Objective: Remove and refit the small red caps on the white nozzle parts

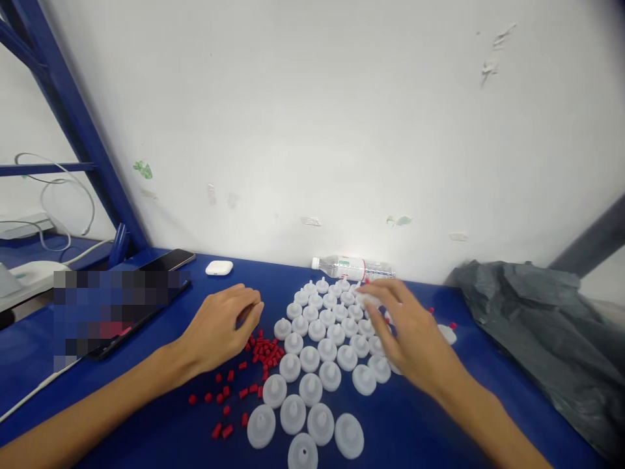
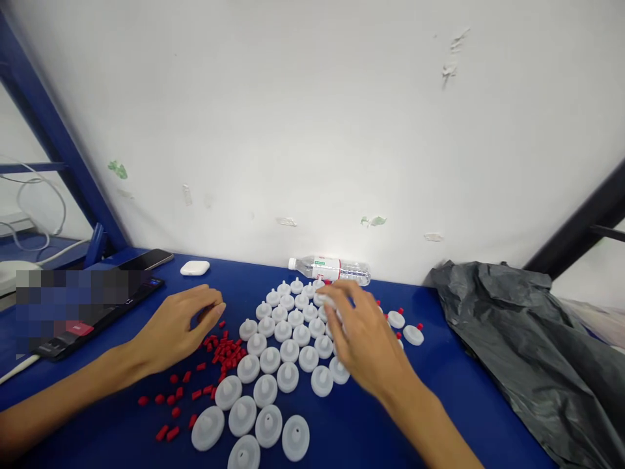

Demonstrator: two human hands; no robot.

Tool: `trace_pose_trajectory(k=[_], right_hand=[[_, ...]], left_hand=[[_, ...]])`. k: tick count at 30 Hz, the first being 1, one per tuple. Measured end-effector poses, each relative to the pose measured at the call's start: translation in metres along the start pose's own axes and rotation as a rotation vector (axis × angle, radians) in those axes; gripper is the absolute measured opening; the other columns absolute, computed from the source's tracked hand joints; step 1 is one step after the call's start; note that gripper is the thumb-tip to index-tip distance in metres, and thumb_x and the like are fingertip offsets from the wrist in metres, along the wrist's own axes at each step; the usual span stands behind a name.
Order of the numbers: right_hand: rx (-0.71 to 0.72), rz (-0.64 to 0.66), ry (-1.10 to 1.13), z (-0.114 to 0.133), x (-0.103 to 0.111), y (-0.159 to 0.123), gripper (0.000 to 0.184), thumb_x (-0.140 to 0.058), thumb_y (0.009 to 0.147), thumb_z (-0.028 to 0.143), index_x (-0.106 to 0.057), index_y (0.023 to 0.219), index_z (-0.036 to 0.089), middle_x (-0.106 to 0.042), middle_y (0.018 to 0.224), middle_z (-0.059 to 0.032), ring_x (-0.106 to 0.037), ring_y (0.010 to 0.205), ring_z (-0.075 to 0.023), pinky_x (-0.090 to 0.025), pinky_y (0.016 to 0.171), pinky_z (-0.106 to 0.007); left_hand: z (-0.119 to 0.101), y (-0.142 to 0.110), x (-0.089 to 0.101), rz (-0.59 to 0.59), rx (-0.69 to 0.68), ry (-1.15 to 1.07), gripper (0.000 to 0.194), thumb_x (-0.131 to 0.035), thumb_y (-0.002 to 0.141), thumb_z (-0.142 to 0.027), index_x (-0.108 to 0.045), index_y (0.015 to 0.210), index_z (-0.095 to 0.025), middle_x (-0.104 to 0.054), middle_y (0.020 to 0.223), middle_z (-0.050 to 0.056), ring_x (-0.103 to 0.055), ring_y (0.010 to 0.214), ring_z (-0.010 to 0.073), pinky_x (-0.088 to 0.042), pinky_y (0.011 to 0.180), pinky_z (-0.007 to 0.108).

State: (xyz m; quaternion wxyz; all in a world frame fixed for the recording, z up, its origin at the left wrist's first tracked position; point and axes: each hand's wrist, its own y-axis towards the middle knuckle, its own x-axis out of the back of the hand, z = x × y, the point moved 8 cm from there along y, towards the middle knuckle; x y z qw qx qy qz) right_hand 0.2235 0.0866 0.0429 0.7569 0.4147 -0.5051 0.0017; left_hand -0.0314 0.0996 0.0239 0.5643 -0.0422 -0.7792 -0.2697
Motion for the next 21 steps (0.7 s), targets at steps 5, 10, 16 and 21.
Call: trace_pose_trajectory(k=[5, 10, 16, 21], right_hand=[[-0.176, 0.047, -0.104, -0.059, -0.001, -0.001, 0.044, -0.030, 0.104, 0.036, -0.055, 0.137, 0.021, -0.062, 0.132, -0.0115, -0.056, 0.124, -0.0283, -0.043, 0.105, -0.050], [-0.260, 0.227, -0.157, -0.082, -0.018, -0.010, 0.052, -0.020, 0.105, 0.042, -0.057, 0.137, 0.023, -0.060, 0.140, -0.0069, -0.047, 0.136, -0.0283, -0.032, 0.114, -0.055], [-0.256, 0.357, -0.113, -0.086, -0.037, -0.020, 0.056, -0.018, 0.105, 0.048, -0.053, 0.143, 0.025, -0.055, 0.144, -0.0053, -0.038, 0.143, -0.0296, -0.026, 0.116, -0.063], [-0.221, 0.389, -0.099, -0.083, -0.040, -0.021, 0.054, -0.021, 0.105, 0.049, -0.053, 0.143, 0.026, -0.057, 0.143, -0.0058, -0.036, 0.143, -0.0324, -0.023, 0.115, -0.066]], left_hand=[[0.017, 0.003, -0.014, 0.116, 0.120, 0.137, 0.029, -0.039, 0.096, -0.032, -0.047, 0.070, -0.021, -0.057, 0.068, 0.003, -0.054, 0.071, 0.0215, -0.033, 0.063, 0.032], [0.024, 0.001, -0.026, 0.226, 0.194, 0.137, 0.034, -0.038, 0.096, -0.036, -0.048, 0.068, -0.021, -0.060, 0.068, 0.004, -0.056, 0.069, 0.0221, -0.032, 0.063, 0.031], [0.033, 0.001, -0.035, 0.252, 0.198, 0.102, 0.032, -0.041, 0.094, -0.035, -0.044, 0.065, -0.021, -0.061, 0.067, 0.003, -0.055, 0.066, 0.0206, -0.028, 0.060, 0.031], [0.031, 0.000, -0.036, 0.269, 0.179, 0.091, 0.029, -0.040, 0.093, -0.031, -0.043, 0.066, -0.022, -0.062, 0.068, 0.002, -0.054, 0.065, 0.0209, -0.026, 0.059, 0.031]])
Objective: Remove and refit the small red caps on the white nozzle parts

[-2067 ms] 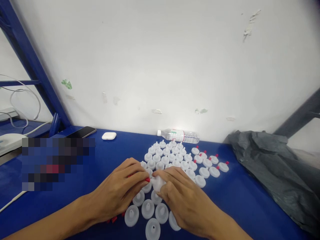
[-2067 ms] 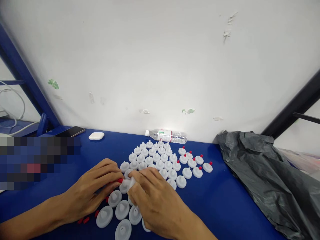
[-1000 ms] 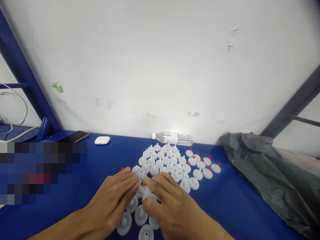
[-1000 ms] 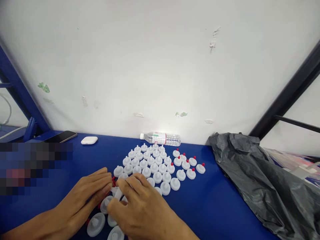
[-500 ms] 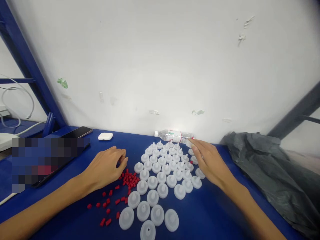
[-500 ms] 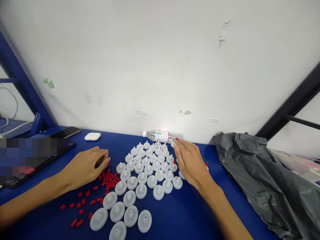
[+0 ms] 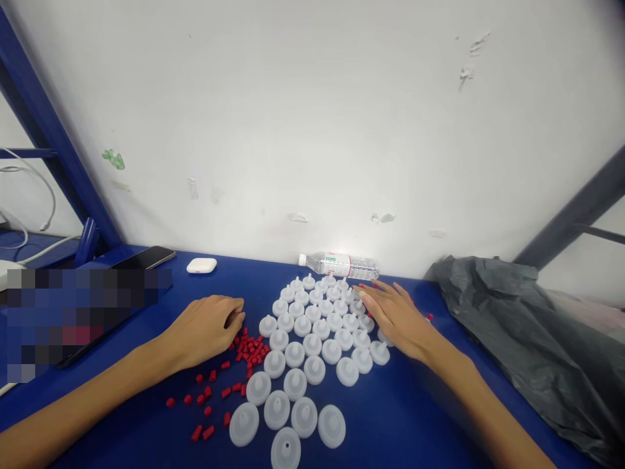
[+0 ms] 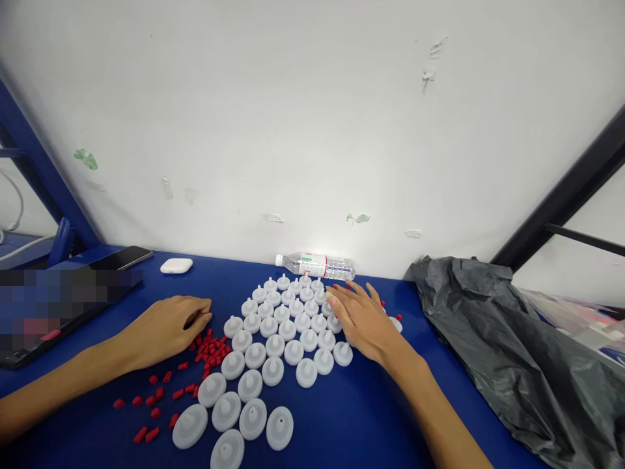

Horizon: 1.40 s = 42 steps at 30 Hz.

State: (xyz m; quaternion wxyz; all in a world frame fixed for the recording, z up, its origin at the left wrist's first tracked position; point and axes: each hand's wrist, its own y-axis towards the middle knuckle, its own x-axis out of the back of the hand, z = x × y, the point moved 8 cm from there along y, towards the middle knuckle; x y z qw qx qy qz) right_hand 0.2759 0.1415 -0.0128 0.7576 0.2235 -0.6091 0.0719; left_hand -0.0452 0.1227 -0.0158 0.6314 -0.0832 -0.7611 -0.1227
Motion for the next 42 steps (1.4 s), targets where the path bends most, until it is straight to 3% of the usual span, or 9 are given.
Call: trace_pose_trajectory(k=[3, 8, 16, 23, 30, 32, 35, 37, 42], right_hand=[[0.015, -0.070, -0.001, 0.003, 0.013, 0.002, 0.050, -0.023, 0.105, 0.045, -0.060, 0.134, 0.027, -0.062, 0.137, -0.0048, -0.044, 0.138, -0.0307, -0.027, 0.114, -0.062], [0.026, -0.211, -0.077, 0.007, 0.035, 0.004, 0.037, -0.041, 0.101, 0.042, -0.074, 0.102, 0.024, -0.074, 0.103, -0.0060, -0.062, 0.106, -0.0271, -0.043, 0.096, -0.048], [0.023, -0.175, -0.082, 0.012, 0.021, 0.006, 0.029, -0.050, 0.099, 0.036, -0.077, 0.095, 0.025, -0.075, 0.093, -0.0050, -0.063, 0.100, -0.0266, -0.040, 0.096, -0.048], [0.027, -0.223, -0.045, 0.018, 0.025, 0.005, 0.024, -0.048, 0.099, 0.030, -0.070, 0.093, 0.023, -0.074, 0.093, -0.0049, -0.066, 0.093, -0.0244, -0.043, 0.091, -0.043], [-0.048, -0.312, 0.137, 0.023, 0.041, -0.003, 0.018, -0.035, 0.104, 0.037, -0.046, 0.100, 0.023, -0.069, 0.078, -0.0023, -0.064, 0.057, -0.0197, -0.044, 0.056, -0.030], [-0.029, -0.317, 0.196, 0.028, 0.041, -0.004, 0.016, -0.035, 0.104, 0.037, -0.042, 0.098, 0.024, -0.071, 0.088, -0.0050, -0.066, 0.062, -0.0195, -0.046, 0.057, -0.029], [0.029, -0.301, 0.260, 0.039, 0.039, -0.004, 0.013, -0.037, 0.104, 0.035, -0.041, 0.097, 0.024, -0.069, 0.110, -0.0102, -0.070, 0.087, -0.0223, -0.052, 0.070, -0.031], [0.079, -0.315, 0.248, 0.047, 0.039, -0.005, 0.012, -0.039, 0.103, 0.034, -0.044, 0.100, 0.023, -0.067, 0.112, -0.0103, -0.067, 0.098, -0.0237, -0.052, 0.079, -0.034], [0.192, -0.373, 0.143, 0.069, 0.045, -0.011, 0.014, -0.044, 0.103, 0.034, -0.050, 0.105, 0.023, -0.065, 0.095, -0.0055, -0.064, 0.084, -0.0205, -0.050, 0.070, -0.031]], left_hand=[[-0.001, 0.000, 0.000, 0.005, -0.002, 0.012, 0.029, -0.040, 0.093, -0.031, -0.043, 0.066, -0.022, -0.062, 0.069, 0.002, -0.054, 0.065, 0.0212, -0.025, 0.059, 0.030], [0.001, 0.002, -0.001, 0.003, 0.005, 0.023, 0.031, -0.039, 0.094, -0.032, -0.042, 0.065, -0.022, -0.061, 0.068, 0.002, -0.053, 0.062, 0.0204, -0.024, 0.058, 0.030], [0.008, 0.005, -0.002, -0.008, 0.091, 0.011, 0.037, -0.035, 0.097, -0.035, -0.042, 0.063, -0.021, -0.060, 0.063, 0.002, -0.050, 0.056, 0.0176, -0.022, 0.057, 0.030], [0.009, 0.007, -0.004, -0.012, 0.062, -0.019, 0.035, -0.033, 0.097, -0.032, -0.041, 0.065, -0.021, -0.061, 0.064, 0.000, -0.048, 0.056, 0.0167, -0.022, 0.058, 0.031], [0.011, 0.009, -0.005, -0.038, 0.056, -0.027, 0.042, -0.033, 0.100, -0.043, -0.047, 0.066, -0.021, -0.061, 0.063, 0.001, -0.051, 0.057, 0.0172, -0.023, 0.057, 0.030], [0.009, 0.009, -0.004, -0.043, 0.048, -0.031, 0.042, -0.036, 0.099, -0.045, -0.049, 0.067, -0.022, -0.060, 0.062, 0.000, -0.050, 0.057, 0.0168, -0.024, 0.056, 0.029], [0.006, 0.008, 0.001, -0.074, 0.032, -0.065, 0.041, -0.038, 0.099, -0.047, -0.054, 0.072, -0.021, -0.059, 0.063, -0.001, -0.051, 0.058, 0.0162, -0.028, 0.056, 0.028], [0.004, 0.007, 0.005, -0.111, 0.023, -0.109, 0.039, -0.041, 0.098, -0.049, -0.058, 0.076, -0.022, -0.061, 0.066, -0.002, -0.053, 0.059, 0.0159, -0.031, 0.057, 0.027], [0.000, 0.003, 0.018, -0.229, 0.001, -0.297, 0.033, -0.053, 0.092, -0.053, -0.065, 0.091, -0.022, -0.067, 0.076, -0.002, -0.056, 0.060, 0.0135, -0.040, 0.057, 0.025]])
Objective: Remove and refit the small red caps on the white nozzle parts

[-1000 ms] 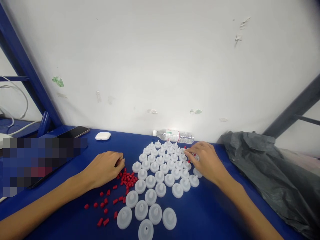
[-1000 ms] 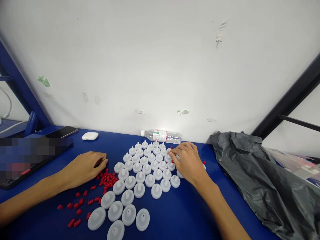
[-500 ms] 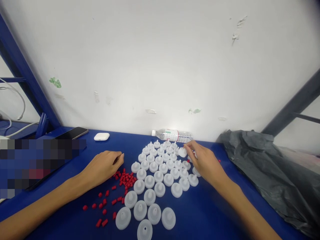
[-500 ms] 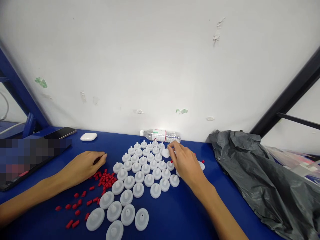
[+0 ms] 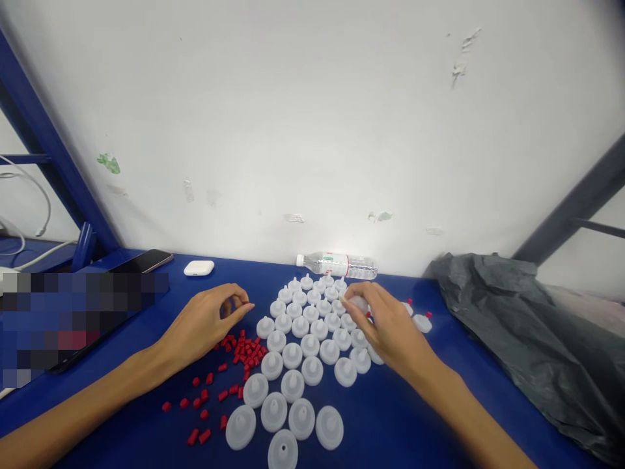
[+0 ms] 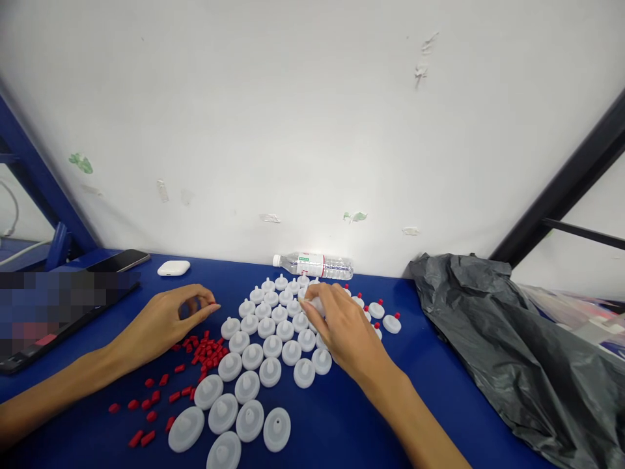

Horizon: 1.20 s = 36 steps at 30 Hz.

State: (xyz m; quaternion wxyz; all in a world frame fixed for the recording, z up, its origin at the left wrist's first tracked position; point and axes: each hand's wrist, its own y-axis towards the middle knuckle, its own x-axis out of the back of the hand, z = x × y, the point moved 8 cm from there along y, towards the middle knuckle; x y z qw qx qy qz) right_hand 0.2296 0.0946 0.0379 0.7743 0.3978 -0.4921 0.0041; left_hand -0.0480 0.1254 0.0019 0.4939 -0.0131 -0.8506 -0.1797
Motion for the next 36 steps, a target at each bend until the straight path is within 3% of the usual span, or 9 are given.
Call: trace_pose_trajectory(k=[4, 8, 11, 17, 25, 33, 36], right_hand=[[0.130, -0.022, 0.045, 0.024, 0.001, -0.005, 0.023, -0.044, 0.102, 0.044, -0.044, 0.098, 0.022, -0.063, 0.083, -0.0022, -0.061, 0.065, -0.0148, -0.045, 0.057, -0.026], [0.225, -0.057, 0.120, 0.049, -0.001, -0.008, 0.032, -0.046, 0.099, 0.053, -0.039, 0.089, 0.023, -0.062, 0.077, 0.0011, -0.060, 0.062, -0.0120, -0.045, 0.058, -0.024], [0.294, -0.077, 0.153, 0.067, -0.005, -0.009, 0.034, -0.050, 0.097, 0.053, -0.038, 0.086, 0.023, -0.061, 0.075, 0.0020, -0.060, 0.063, -0.0108, -0.047, 0.060, -0.023], [0.350, -0.097, 0.159, 0.086, -0.015, -0.011, 0.037, -0.047, 0.099, 0.053, -0.042, 0.080, 0.022, -0.058, 0.070, 0.0020, -0.057, 0.062, -0.0104, -0.050, 0.059, -0.023], [0.368, -0.084, 0.123, 0.092, -0.020, -0.013, 0.040, -0.044, 0.098, 0.056, -0.046, 0.078, 0.021, -0.055, 0.069, 0.0020, -0.059, 0.064, -0.0107, -0.052, 0.061, -0.023], [0.350, -0.064, 0.138, 0.093, -0.022, -0.012, 0.042, -0.043, 0.097, 0.058, -0.046, 0.077, 0.021, -0.056, 0.070, 0.0011, -0.059, 0.062, -0.0115, -0.051, 0.059, -0.023], [0.352, -0.045, 0.192, 0.094, -0.023, -0.013, 0.039, -0.046, 0.096, 0.057, -0.045, 0.081, 0.021, -0.061, 0.078, -0.0014, -0.063, 0.071, -0.0134, -0.054, 0.065, -0.024]], left_hand=[[-0.009, -0.006, 0.010, -0.101, -0.024, -0.154, 0.031, -0.058, 0.091, -0.050, -0.068, 0.101, -0.023, -0.070, 0.084, -0.002, -0.052, 0.051, 0.0093, -0.045, 0.052, 0.022], [-0.030, -0.018, 0.014, -0.149, -0.173, -0.251, 0.020, -0.062, 0.093, -0.038, -0.069, 0.104, -0.024, -0.070, 0.091, 0.000, -0.058, 0.062, 0.0094, -0.049, 0.055, 0.020], [-0.051, -0.030, 0.012, -0.122, -0.335, -0.296, 0.017, -0.059, 0.095, -0.025, -0.070, 0.108, -0.024, -0.069, 0.099, 0.002, -0.062, 0.072, 0.0097, -0.050, 0.058, 0.018], [-0.082, -0.054, 0.000, -0.062, -0.572, -0.270, 0.036, -0.053, 0.096, -0.009, -0.065, 0.124, -0.029, -0.067, 0.105, 0.002, -0.064, 0.077, 0.0074, -0.052, 0.066, 0.015], [-0.098, -0.067, 0.002, -0.069, -0.674, -0.145, 0.036, -0.053, 0.097, -0.013, -0.059, 0.129, -0.030, -0.071, 0.104, 0.002, -0.070, 0.090, 0.0115, -0.057, 0.078, 0.018], [-0.096, -0.071, 0.000, -0.090, -0.666, -0.152, 0.034, -0.051, 0.099, -0.014, -0.061, 0.128, -0.027, -0.071, 0.103, 0.003, -0.070, 0.087, 0.0107, -0.055, 0.071, 0.016], [-0.097, -0.071, -0.001, -0.088, -0.676, -0.165, 0.034, -0.052, 0.098, -0.012, -0.060, 0.128, -0.026, -0.071, 0.102, 0.003, -0.070, 0.087, 0.0111, -0.053, 0.067, 0.015]])
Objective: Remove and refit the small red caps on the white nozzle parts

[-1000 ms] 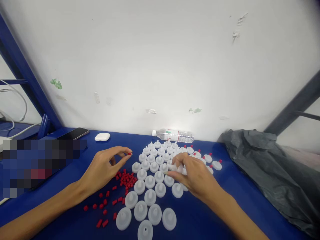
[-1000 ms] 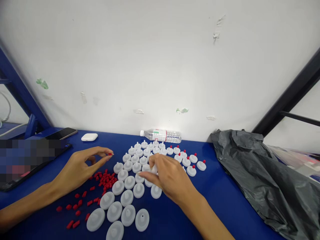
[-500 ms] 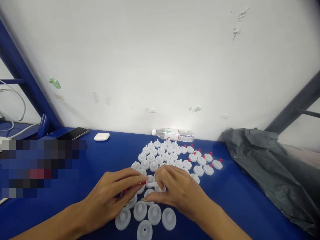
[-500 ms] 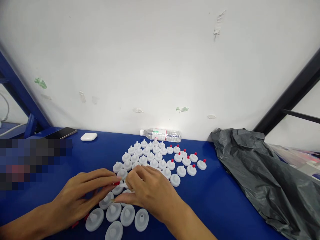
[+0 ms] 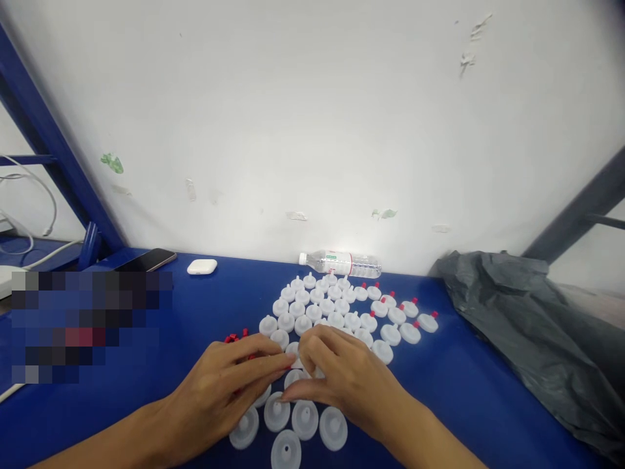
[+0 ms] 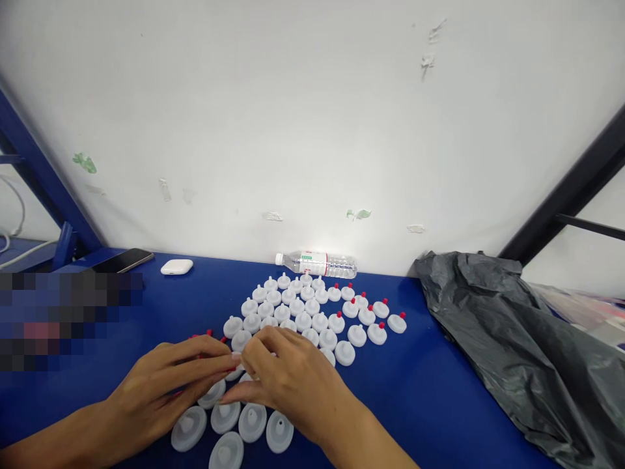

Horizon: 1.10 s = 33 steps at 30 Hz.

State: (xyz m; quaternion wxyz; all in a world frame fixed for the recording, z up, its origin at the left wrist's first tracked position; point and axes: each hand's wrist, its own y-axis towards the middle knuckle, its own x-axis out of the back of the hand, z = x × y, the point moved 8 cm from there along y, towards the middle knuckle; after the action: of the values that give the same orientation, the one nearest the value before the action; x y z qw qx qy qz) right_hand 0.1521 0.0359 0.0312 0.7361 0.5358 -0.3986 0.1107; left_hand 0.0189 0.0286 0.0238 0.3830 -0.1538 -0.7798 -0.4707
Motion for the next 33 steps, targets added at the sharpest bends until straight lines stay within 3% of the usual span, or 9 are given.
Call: trace_pose_trajectory(k=[6, 11, 15, 21, 26, 29, 31, 33], right_hand=[[-0.005, 0.034, 0.077, 0.000, 0.005, 0.000, 0.008, -0.049, 0.102, 0.026, -0.045, 0.097, 0.021, -0.067, 0.098, -0.0048, -0.065, 0.089, -0.0151, -0.056, 0.077, -0.028], [0.037, -0.010, 0.004, 0.006, 0.008, 0.001, 0.010, -0.049, 0.101, 0.028, -0.045, 0.095, 0.021, -0.068, 0.094, -0.0062, -0.066, 0.078, -0.0167, -0.057, 0.070, -0.029], [0.103, -0.038, -0.066, 0.014, 0.005, 0.001, 0.012, -0.048, 0.102, 0.026, -0.047, 0.092, 0.020, -0.067, 0.085, -0.0060, -0.068, 0.082, -0.0193, -0.057, 0.071, -0.031], [0.141, 0.002, -0.180, 0.020, -0.003, -0.002, 0.011, -0.050, 0.099, 0.017, -0.050, 0.088, 0.019, -0.068, 0.097, -0.0088, -0.063, 0.075, -0.0171, -0.055, 0.069, -0.031], [0.168, 0.032, -0.219, 0.024, -0.005, 0.000, 0.015, -0.049, 0.096, 0.011, -0.052, 0.084, 0.019, -0.068, 0.101, -0.0094, -0.061, 0.074, -0.0167, -0.054, 0.068, -0.031], [0.152, 0.082, -0.184, 0.019, -0.005, 0.003, 0.012, -0.046, 0.098, 0.013, -0.056, 0.102, 0.017, -0.069, 0.103, -0.0083, -0.064, 0.080, -0.0176, -0.055, 0.074, -0.032], [0.109, 0.101, -0.174, 0.010, -0.001, 0.005, 0.022, -0.047, 0.100, 0.016, -0.053, 0.121, 0.015, -0.069, 0.108, -0.0091, -0.066, 0.091, -0.0197, -0.055, 0.082, -0.035], [0.026, 0.094, -0.181, -0.007, 0.008, 0.006, 0.027, -0.047, 0.101, 0.020, -0.052, 0.127, 0.016, -0.069, 0.111, -0.0101, -0.066, 0.098, -0.0213, -0.054, 0.086, -0.038]], left_hand=[[0.010, 0.001, 0.004, -0.073, 0.061, -0.015, 0.031, -0.056, 0.097, -0.015, -0.063, 0.125, -0.025, -0.071, 0.105, 0.004, -0.069, 0.082, 0.0112, -0.056, 0.068, 0.017], [0.006, 0.004, 0.004, -0.040, 0.062, -0.017, 0.028, -0.055, 0.096, -0.012, -0.064, 0.120, -0.022, -0.070, 0.099, 0.005, -0.068, 0.081, 0.0123, -0.056, 0.068, 0.019], [0.000, 0.005, 0.008, -0.049, 0.058, 0.036, 0.023, -0.051, 0.097, -0.013, -0.063, 0.114, -0.022, -0.070, 0.098, 0.004, -0.068, 0.079, 0.0123, -0.053, 0.066, 0.019], [0.000, 0.004, 0.005, -0.030, 0.099, 0.015, 0.022, -0.048, 0.094, -0.009, -0.064, 0.102, -0.021, -0.067, 0.085, 0.002, -0.062, 0.065, 0.0095, -0.049, 0.060, 0.019], [-0.002, 0.002, 0.005, -0.053, 0.088, 0.045, 0.021, -0.047, 0.095, -0.012, -0.066, 0.097, -0.021, -0.069, 0.084, 0.003, -0.065, 0.068, 0.0118, -0.050, 0.059, 0.021], [0.000, 0.004, 0.006, -0.057, 0.103, 0.054, 0.022, -0.050, 0.095, -0.014, -0.068, 0.105, -0.021, -0.070, 0.087, 0.004, -0.067, 0.073, 0.0132, -0.052, 0.062, 0.022], [0.003, 0.005, 0.007, -0.053, 0.099, 0.049, 0.024, -0.052, 0.094, -0.014, -0.068, 0.111, -0.021, -0.070, 0.090, 0.005, -0.067, 0.077, 0.0140, -0.053, 0.066, 0.023], [0.010, 0.006, 0.010, -0.056, 0.103, 0.061, 0.027, -0.050, 0.095, -0.015, -0.068, 0.114, -0.021, -0.070, 0.092, 0.006, -0.066, 0.079, 0.0145, -0.054, 0.067, 0.023]])
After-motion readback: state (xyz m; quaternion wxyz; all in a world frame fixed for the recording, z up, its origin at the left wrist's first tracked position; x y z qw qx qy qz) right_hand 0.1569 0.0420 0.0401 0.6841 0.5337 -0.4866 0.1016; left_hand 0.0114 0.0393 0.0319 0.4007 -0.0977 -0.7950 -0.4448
